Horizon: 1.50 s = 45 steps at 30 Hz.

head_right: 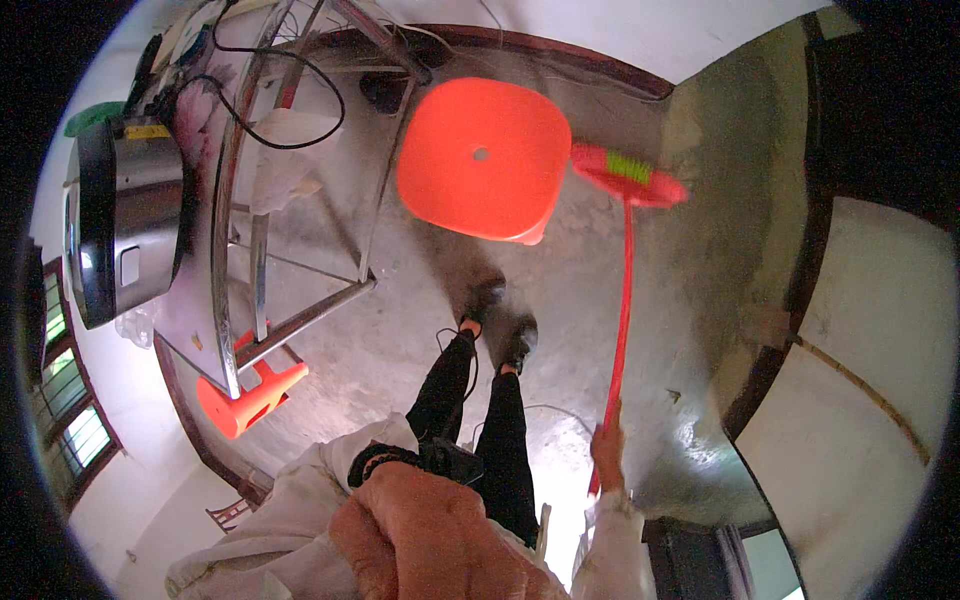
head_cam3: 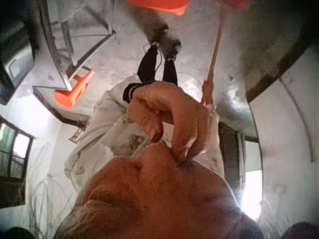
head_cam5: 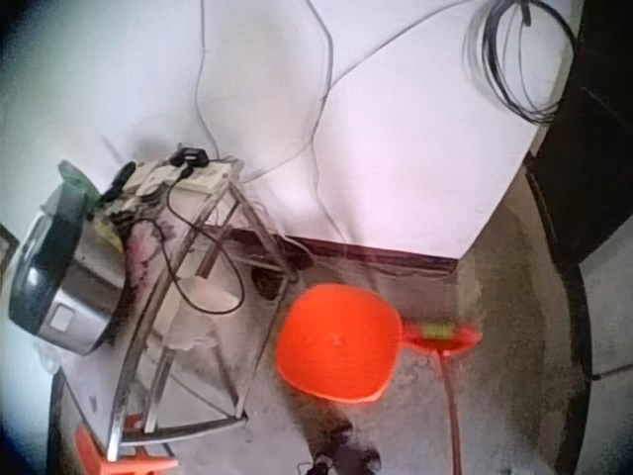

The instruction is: The person assembles a red broom, then sweeps a concrete floor in a room. They move a wooden chair and two red plastic stools aside to clear the area, continue sweeping, and later pick up a shovel to hold while sweeping debris toward the doorway.

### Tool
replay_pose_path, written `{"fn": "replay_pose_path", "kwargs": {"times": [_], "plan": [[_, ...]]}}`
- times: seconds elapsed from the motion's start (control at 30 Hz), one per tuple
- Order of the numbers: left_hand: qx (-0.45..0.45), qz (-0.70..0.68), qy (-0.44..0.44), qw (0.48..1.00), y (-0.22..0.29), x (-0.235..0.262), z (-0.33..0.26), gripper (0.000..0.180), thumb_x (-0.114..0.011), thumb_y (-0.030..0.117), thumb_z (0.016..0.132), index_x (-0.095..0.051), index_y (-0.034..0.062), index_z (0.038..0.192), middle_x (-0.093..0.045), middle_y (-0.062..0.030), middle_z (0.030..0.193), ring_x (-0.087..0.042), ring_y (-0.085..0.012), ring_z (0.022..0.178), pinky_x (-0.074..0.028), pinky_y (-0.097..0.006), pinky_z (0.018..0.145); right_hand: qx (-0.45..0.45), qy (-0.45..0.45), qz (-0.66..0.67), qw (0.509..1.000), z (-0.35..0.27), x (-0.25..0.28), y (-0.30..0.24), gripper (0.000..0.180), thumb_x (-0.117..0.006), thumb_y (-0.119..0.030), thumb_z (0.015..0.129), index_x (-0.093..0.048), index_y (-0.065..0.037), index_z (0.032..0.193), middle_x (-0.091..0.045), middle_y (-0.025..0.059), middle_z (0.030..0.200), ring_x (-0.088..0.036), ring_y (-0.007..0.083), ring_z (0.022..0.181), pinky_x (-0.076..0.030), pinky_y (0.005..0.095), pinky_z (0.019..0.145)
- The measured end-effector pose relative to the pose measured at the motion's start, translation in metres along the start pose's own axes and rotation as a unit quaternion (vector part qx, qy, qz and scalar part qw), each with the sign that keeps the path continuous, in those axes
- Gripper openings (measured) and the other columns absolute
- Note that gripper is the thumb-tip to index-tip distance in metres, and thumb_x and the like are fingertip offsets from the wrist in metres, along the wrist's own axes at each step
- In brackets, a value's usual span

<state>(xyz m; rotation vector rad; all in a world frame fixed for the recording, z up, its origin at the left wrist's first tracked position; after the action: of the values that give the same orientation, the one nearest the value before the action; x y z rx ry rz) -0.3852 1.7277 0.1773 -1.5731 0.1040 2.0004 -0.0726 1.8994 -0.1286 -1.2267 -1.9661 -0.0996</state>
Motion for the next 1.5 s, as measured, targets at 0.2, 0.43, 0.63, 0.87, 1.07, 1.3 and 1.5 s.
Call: {"fn": "replay_pose_path", "kwargs": {"times": [0.2, 0.43, 0.63, 0.87, 1.07, 1.3, 1.5], "plan": [[0.042, -0.026, -0.057, 0.997, 0.013, -0.002, 0.008, 0.033, -0.047, 0.02, 0.09, -0.05, -0.0076, 0.108, -0.058, -0.0208, 0.089, -0.057, -0.0264, 0.062, -0.042, -0.037, 0.049, -0.019, -0.063, -0.103, 0.992, -0.191, -0.011, 0.101, 0.03, -0.055, -0.01, 0.079, -0.05, 0.002, 0.106, -0.051, 0.0179, 0.053, -0.05, 0.0347, 0.043, -0.04, 0.042, 0.041], [0.147, 0.213, -0.036, 0.965, 0.059, 0.03, 0.001, 0.036, -0.048, 0.03, 0.087, -0.053, -0.0046, 0.094, -0.055, -0.018, 0.088, -0.052, -0.029, 0.078, -0.039, -0.039, 0.069, -0.284, -0.09, 0.048, 0.953, -0.277, -0.02, 0.119, 0.024, -0.059, -0.012, 0.077, -0.051, 0.001, 0.097, -0.05, 0.0115, 0.05, -0.049, 0.0249, 0.039, -0.04, 0.0359, 0.035], [0.084, 0.431, 0.502, 0.745, 0.156, 0.235, -0.092, 0.031, -0.043, 0.029, 0.092, -0.05, -0.0006, 0.088, -0.055, -0.0145, 0.084, -0.054, -0.0262, 0.081, -0.045, -0.037, 0.074, -0.322, -0.074, 0.109, 0.938, -0.241, -0.011, 0.118, 0.021, -0.061, -0.013, 0.075, -0.053, 0.001, 0.088, -0.049, 0.0061, 0.048, -0.048, 0.0165, 0.035, -0.04, 0.0306, 0.03], [-0.105, 0.083, 0.281, 0.95, 0.245, 0.432, -0.157, 0.045, -0.038, 0.045, 0.09, -0.052, 0.0026, 0.098, -0.056, -0.0113, 0.099, -0.052, -0.0289, 0.097, -0.04, -0.05, 0.088, -0.27, -0.02, 0.111, 0.956, -0.23, -0.021, 0.138, 0.021, -0.063, -0.02, 0.076, -0.051, -0.004, 0.068, -0.046, 0.0018, 0.045, -0.045, 0.0109, 0.033, -0.035, 0.0284, 0.03], [-0.235, 0.166, 0.467, 0.836, 0.223, 0.439, -0.108, 0.049, -0.033, 0.054, 0.088, -0.048, 0.017, 0.117, -0.05, 0.0004, 0.119, -0.048, -0.0226, 0.106, -0.04, -0.044, 0.089, -0.279, -0.063, 0.216, 0.934, -0.222, -0.004, 0.127, 0.021, -0.061, -0.021, 0.077, -0.051, -0.005, 0.065, -0.048, 0.0024, 0.047, -0.046, 0.0137, 0.034, -0.033, 0.0275, 0.03], [-0.26, 0.245, 0.409, 0.84, 0.233, 0.393, -0.095, 0.053, -0.031, 0.053, 0.088, -0.043, 0.0148, 0.123, -0.041, -0.001, 0.129, -0.041, -0.0229, 0.115, -0.037, -0.041, 0.094, -0.365, -0.153, 0.206, 0.895, -0.197, 0.026, 0.12, 0.015, -0.059, -0.015, 0.08, -0.05, -0.006, 0.071, -0.045, 0.0016, 0.046, -0.044, 0.0107, 0.034, -0.032, 0.0264, 0.031], [-0.254, 0.266, 0.455, 0.811, 0.219, 0.326, -0.127, 0.056, -0.033, 0.053, 0.088, -0.04, 0.013, 0.127, -0.043, -0.0054, 0.13, -0.043, -0.0263, 0.116, -0.038, -0.045, 0.094, -0.326, -0.175, 0.241, 0.897, -0.187, 0.052, 0.134, 0.014, -0.06, -0.014, 0.078, -0.051, -0.007, 0.07, -0.046, 0.0018, 0.048, -0.045, 0.0121, 0.037, -0.034, 0.0264, 0.035]]}}
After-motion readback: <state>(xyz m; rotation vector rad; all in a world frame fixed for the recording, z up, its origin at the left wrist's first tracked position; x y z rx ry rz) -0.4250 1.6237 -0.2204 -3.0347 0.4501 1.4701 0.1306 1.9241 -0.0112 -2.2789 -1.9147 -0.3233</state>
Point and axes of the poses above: each hand's wrist, its own z-axis towards the middle knuckle, its own x-axis out of the back of the hand, y = z × x, the point moved 1 cm from there along z, towards the middle knuckle
